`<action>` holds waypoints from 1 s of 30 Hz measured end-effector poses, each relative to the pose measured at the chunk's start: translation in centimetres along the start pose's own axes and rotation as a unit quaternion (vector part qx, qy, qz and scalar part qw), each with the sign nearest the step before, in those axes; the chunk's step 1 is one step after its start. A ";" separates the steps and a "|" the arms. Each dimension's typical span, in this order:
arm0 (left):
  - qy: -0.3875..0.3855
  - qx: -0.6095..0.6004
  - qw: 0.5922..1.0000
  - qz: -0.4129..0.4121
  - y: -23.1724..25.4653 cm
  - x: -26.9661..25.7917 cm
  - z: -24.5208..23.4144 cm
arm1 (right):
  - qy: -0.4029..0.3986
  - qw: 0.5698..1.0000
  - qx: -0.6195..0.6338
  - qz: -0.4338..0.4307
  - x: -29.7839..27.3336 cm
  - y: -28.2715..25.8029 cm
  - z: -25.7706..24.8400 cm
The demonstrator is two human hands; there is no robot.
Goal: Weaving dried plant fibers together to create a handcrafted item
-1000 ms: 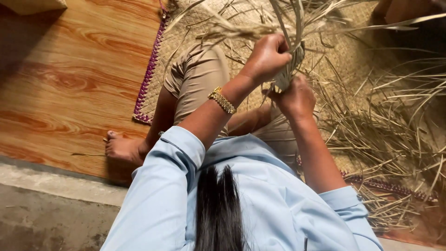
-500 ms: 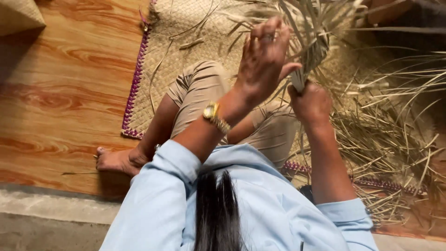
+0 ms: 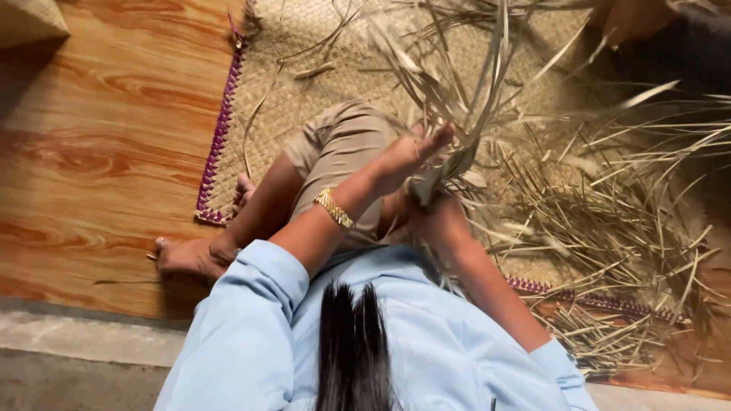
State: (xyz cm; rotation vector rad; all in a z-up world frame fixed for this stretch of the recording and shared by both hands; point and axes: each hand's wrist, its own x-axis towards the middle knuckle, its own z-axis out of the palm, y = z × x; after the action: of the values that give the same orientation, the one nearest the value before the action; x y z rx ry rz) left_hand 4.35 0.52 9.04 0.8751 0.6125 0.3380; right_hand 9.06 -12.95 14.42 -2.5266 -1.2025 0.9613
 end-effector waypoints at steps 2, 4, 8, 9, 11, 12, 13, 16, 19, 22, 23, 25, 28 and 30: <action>0.027 -0.010 0.999 0.019 0.5 -0.7 -0.6 | -0.006 0.990 -0.114 -0.080 1.4 1.7 3.3; 0.053 -0.016 0.998 0.036 1.9 -0.6 -3.6 | -0.009 0.962 -0.224 -0.157 3.3 4.0 6.6; 0.222 0.529 0.818 -0.053 6.6 -3.4 -11.5 | -0.088 0.977 -0.178 -0.073 5.3 5.8 9.5; 0.276 0.574 0.767 -0.076 8.3 -5.3 -12.9 | -0.120 0.978 -0.165 -0.046 5.2 5.0 9.1; 0.227 0.656 0.716 -0.075 7.2 -6.8 -18.3 | -0.128 0.978 -0.159 -0.044 5.4 5.1 9.3; 0.173 0.731 0.657 -0.070 6.8 -7.5 -21.0 | -0.133 0.979 -0.151 -0.041 5.7 5.0 9.3; 0.175 0.730 0.657 -0.071 7.3 -10.3 -17.3 | -0.134 0.978 -0.152 -0.043 5.9 5.0 9.5; -0.152 0.415 0.895 0.062 12.2 -16.9 -8.7 | -0.131 0.980 -0.141 -0.049 5.9 4.6 9.8; -0.044 0.114 0.957 0.262 8.7 -17.7 -3.8 | -0.113 0.983 -0.126 -0.072 5.2 3.6 9.4; -0.059 0.039 0.951 0.301 6.1 -17.5 -0.6 | -0.106 0.985 -0.112 -0.076 4.9 3.8 9.7; -0.021 0.184 0.905 0.383 4.8 -17.0 0.0 | -0.103 0.986 -0.102 -0.082 4.8 3.9 9.8; 0.017 0.323 0.829 0.456 1.6 -13.8 -1.3 | -0.099 0.987 -0.092 -0.089 4.5 4.1 10.0; 0.227 0.607 0.644 0.407 -2.0 -8.7 -6.1 | -0.091 0.987 -0.075 -0.109 4.6 4.0 10.1; 0.234 0.569 0.746 0.254 -1.2 -9.1 -7.5 | -0.085 0.986 -0.059 -0.128 4.7 4.0 10.1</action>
State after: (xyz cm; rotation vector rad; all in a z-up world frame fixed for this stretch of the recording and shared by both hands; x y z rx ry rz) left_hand -7.37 -0.30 7.74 2.2123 1.0716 0.7122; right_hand 7.44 -13.20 2.69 -2.3341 -1.6308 1.0862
